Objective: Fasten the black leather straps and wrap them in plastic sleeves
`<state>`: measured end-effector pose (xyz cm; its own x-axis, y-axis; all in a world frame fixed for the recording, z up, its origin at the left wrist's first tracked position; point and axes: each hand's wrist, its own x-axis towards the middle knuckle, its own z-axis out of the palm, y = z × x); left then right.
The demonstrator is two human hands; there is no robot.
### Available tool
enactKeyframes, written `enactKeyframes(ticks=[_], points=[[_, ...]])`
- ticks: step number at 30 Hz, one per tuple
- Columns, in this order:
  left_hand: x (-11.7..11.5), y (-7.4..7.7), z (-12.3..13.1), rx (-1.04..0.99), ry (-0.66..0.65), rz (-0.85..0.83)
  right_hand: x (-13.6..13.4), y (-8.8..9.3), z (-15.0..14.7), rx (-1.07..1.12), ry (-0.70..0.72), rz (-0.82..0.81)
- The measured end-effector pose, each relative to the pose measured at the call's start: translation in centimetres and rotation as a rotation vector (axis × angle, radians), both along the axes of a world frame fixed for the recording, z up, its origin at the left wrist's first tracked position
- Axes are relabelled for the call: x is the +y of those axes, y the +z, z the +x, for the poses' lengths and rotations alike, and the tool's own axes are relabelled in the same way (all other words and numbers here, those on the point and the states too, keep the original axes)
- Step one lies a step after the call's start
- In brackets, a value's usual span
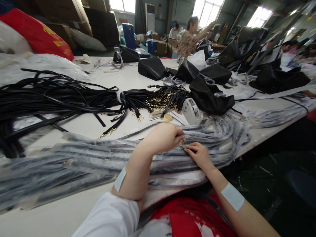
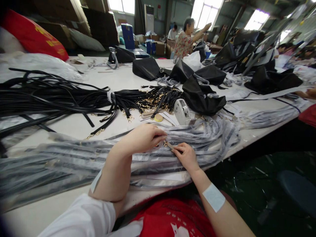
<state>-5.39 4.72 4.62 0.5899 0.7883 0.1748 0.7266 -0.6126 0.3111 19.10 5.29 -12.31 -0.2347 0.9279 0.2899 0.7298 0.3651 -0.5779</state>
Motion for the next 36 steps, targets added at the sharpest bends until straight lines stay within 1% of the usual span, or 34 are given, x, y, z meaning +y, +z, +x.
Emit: enactKeyframes(ticks=[10, 22, 32, 36], points=[[-0.25, 0.34, -0.02, -0.005, -0.002, -0.021, 0.07, 0.38, -0.07, 0.009, 0.0, -0.035], [-0.52, 0.43, -0.06, -0.012, -0.017, -0.009, 0.17, 0.53, -0.01, 0.002, -0.006, -0.061], [-0.64, 0.53, -0.11, -0.017, -0.012, -0.006, 0.07, 0.42, -0.33, -0.039, -0.031, -0.031], [-0.74, 0.67, -0.08, -0.011, -0.013, -0.008, 0.22, 0.45, -0.28, -0.059, -0.018, -0.033]])
